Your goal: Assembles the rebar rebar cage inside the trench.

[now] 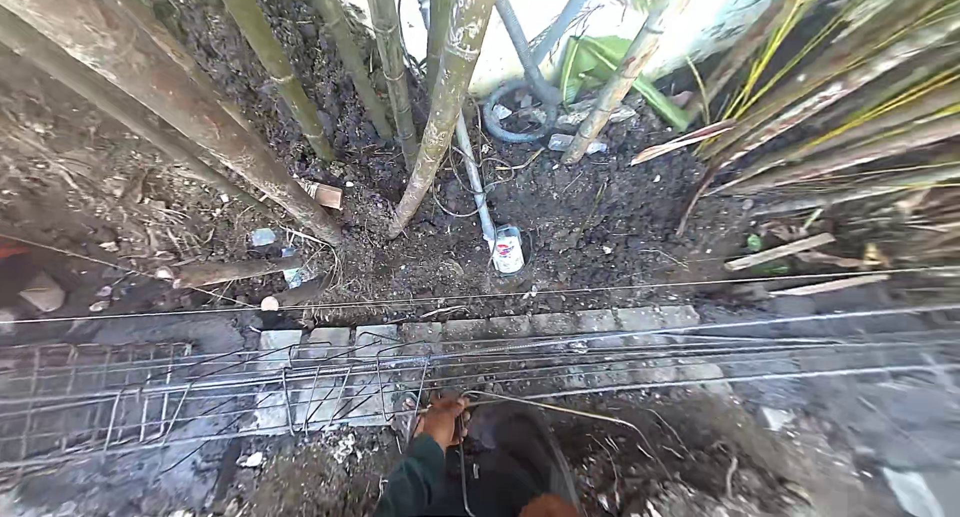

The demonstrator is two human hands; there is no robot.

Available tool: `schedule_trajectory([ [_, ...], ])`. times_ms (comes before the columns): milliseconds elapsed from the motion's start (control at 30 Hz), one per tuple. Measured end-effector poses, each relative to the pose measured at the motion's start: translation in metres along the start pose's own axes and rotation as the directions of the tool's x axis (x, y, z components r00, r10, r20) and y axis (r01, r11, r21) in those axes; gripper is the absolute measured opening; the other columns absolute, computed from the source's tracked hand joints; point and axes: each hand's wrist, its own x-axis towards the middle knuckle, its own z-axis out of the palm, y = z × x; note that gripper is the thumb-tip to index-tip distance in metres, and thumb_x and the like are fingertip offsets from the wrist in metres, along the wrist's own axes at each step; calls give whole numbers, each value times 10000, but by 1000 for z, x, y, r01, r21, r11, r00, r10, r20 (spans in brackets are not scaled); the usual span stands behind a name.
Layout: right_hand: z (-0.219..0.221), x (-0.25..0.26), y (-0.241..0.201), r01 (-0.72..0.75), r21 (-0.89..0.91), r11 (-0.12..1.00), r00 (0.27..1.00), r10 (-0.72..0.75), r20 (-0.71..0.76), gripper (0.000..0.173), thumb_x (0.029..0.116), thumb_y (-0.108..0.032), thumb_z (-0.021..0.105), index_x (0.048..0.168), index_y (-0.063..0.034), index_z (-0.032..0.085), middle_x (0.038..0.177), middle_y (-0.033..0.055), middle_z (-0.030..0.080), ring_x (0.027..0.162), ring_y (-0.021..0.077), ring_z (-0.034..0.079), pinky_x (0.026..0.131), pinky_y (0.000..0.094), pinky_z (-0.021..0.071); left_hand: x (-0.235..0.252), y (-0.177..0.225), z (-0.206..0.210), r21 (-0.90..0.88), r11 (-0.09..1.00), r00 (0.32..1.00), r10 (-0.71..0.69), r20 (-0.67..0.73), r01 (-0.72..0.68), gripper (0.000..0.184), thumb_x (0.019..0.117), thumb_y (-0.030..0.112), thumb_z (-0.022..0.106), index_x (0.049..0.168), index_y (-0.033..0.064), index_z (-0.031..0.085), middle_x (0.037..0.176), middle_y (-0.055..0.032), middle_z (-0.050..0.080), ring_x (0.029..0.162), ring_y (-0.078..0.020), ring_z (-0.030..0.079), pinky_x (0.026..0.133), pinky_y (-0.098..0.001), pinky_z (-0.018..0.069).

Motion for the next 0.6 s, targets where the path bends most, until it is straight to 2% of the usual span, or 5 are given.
schedule_trajectory([
  [200, -8, -7, -23, -30, 102, 994, 996, 39, -82, 423, 1047, -336, 598, 1208, 44, 690, 1195, 256, 689, 1168, 380, 650, 1070, 561, 469, -2, 11, -15, 122, 988, 993, 82, 90, -93, 278, 1083, 183, 521, 1242, -10, 642, 909, -78, 697, 723, -143, 638, 668, -313, 537],
  [333, -30, 5, 0, -125, 177, 976, 972, 156, -177, 449, 1049, -351, 580, 1283, 24, 655, 1238, 256, 672, 1175, 387, 649, 1046, 568, 491, -3, 8, -11, 217, 962, 981, 136, 139, -164, 317, 1082, 221, 522, 1284, 2, 630, 975, -91, 705, 767, -155, 666, 725, -335, 571],
  [400, -53, 13, 19, -182, 107, 978, 924, 207, -322, 475, 1016, -384, 618, 1302, -7, 658, 1302, 258, 645, 1229, 404, 622, 1069, 575, 483, -3, 9, 3, 281, 937, 975, 173, 139, -207, 328, 1089, 237, 501, 1278, 7, 638, 987, -89, 708, 762, -147, 652, 716, -327, 549],
  [500, -100, 32, 49, -189, -90, 978, 807, 102, -582, 650, 967, -413, 669, 1480, -39, 529, 1535, 287, 452, 1416, 472, 445, 1159, 629, 373, -13, 13, 36, 356, 903, 970, 215, 116, -243, 352, 1092, 263, 483, 1243, -7, 651, 1019, -115, 708, 817, -181, 654, 795, -382, 542],
  [600, -163, 68, 103, -163, -315, 935, 894, 5, -448, 702, 1000, -530, 570, 1561, -124, 454, 1584, 198, 443, 1475, 401, 399, 1215, 635, 265, -19, 3, 81, 297, 906, 953, 293, 78, -303, 322, 1074, 232, 497, 1165, -18, 678, 979, -118, 713, 813, -185, 653, 806, -405, 540],
])
